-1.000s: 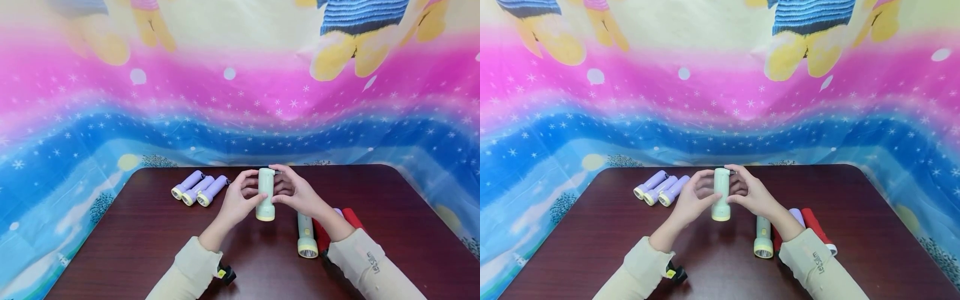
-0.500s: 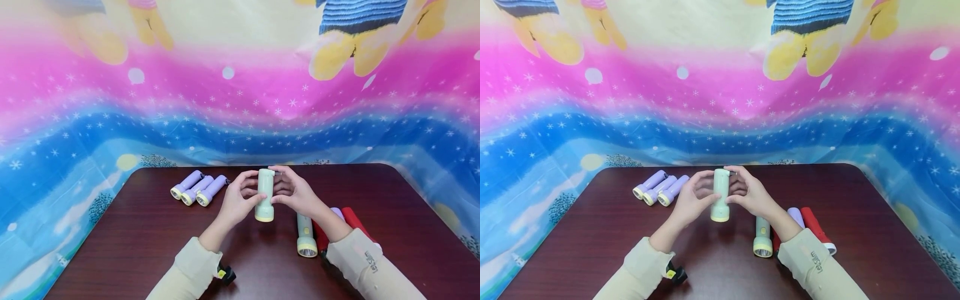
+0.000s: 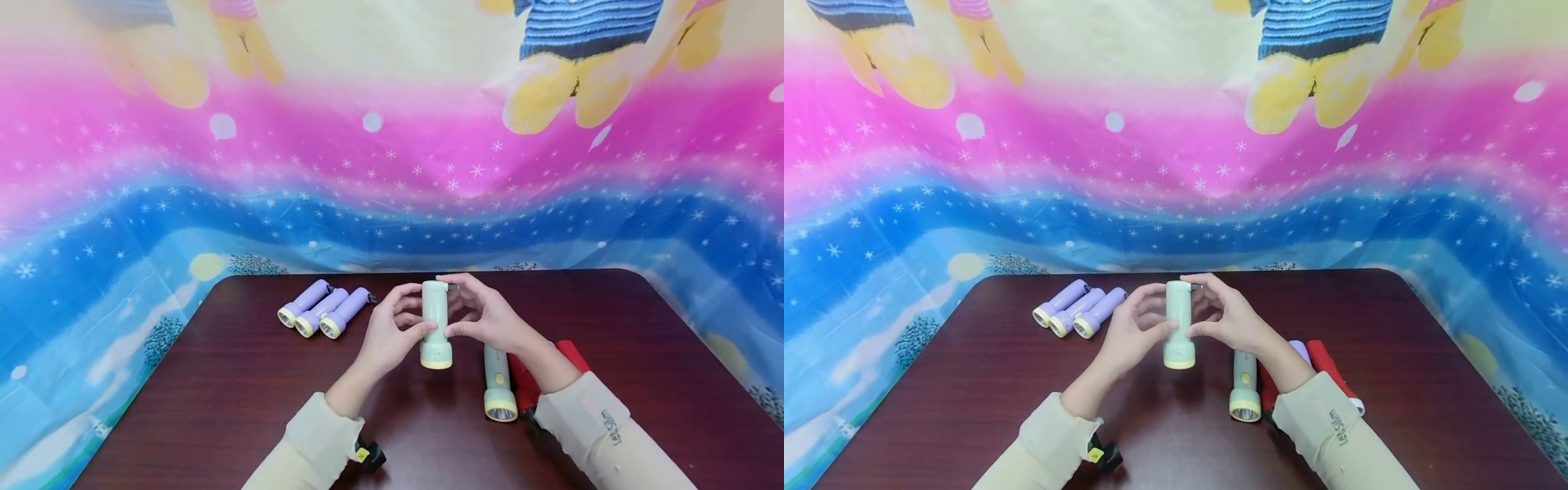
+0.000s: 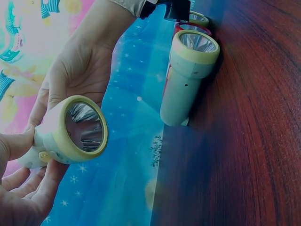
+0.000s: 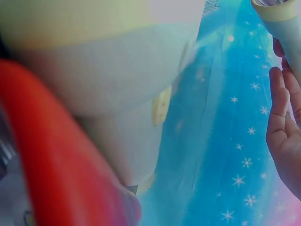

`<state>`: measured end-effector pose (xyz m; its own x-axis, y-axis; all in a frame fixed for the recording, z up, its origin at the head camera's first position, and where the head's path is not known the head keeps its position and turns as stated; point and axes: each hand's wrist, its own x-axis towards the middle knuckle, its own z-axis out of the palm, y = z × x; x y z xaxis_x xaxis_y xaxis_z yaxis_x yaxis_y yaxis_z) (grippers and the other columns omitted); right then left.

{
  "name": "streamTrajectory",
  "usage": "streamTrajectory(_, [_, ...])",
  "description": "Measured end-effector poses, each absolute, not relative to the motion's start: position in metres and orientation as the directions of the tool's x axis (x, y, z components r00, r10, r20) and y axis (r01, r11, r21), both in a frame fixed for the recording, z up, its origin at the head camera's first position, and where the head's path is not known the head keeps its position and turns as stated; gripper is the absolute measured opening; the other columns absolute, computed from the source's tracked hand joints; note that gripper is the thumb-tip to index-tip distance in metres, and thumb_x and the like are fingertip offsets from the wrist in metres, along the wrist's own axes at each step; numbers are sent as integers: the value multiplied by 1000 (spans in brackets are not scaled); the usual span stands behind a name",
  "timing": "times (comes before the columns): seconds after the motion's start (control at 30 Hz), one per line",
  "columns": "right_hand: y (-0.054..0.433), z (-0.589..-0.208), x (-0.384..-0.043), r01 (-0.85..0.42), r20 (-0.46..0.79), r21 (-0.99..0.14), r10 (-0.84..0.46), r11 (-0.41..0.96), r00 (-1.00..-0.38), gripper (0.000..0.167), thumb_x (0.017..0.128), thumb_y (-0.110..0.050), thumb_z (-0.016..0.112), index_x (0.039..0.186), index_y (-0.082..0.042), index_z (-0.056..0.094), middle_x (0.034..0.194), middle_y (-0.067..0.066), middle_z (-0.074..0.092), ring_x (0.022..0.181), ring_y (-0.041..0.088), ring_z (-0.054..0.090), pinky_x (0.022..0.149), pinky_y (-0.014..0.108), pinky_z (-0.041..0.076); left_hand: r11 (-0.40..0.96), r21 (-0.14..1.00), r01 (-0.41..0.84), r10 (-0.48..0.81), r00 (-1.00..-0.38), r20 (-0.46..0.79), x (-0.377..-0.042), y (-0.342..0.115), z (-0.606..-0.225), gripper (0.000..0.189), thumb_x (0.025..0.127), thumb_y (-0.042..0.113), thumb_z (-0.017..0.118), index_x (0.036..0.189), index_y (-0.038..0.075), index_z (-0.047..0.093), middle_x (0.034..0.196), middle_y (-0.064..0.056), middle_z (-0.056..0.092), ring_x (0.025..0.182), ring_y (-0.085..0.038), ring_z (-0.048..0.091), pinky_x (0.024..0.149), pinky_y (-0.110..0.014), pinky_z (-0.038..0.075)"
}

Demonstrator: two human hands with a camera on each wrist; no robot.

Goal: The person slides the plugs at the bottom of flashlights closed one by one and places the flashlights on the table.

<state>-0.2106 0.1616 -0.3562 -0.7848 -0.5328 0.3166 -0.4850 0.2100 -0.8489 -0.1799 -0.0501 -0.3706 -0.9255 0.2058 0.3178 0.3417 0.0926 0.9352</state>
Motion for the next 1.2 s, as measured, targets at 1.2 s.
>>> streamTrajectory(1.2, [167, -352, -216, -508, 325, -843, -588, 174, -741, 68, 80, 1, 79, 139, -4, 46, 90, 16, 59, 62, 15, 46, 50, 28, 39, 76, 926, 370, 197, -916, 349, -172, -43, -370, 59, 83, -4, 75, 136, 6, 51, 118, -23, 68, 88, -34, 72, 75, -23, 58])
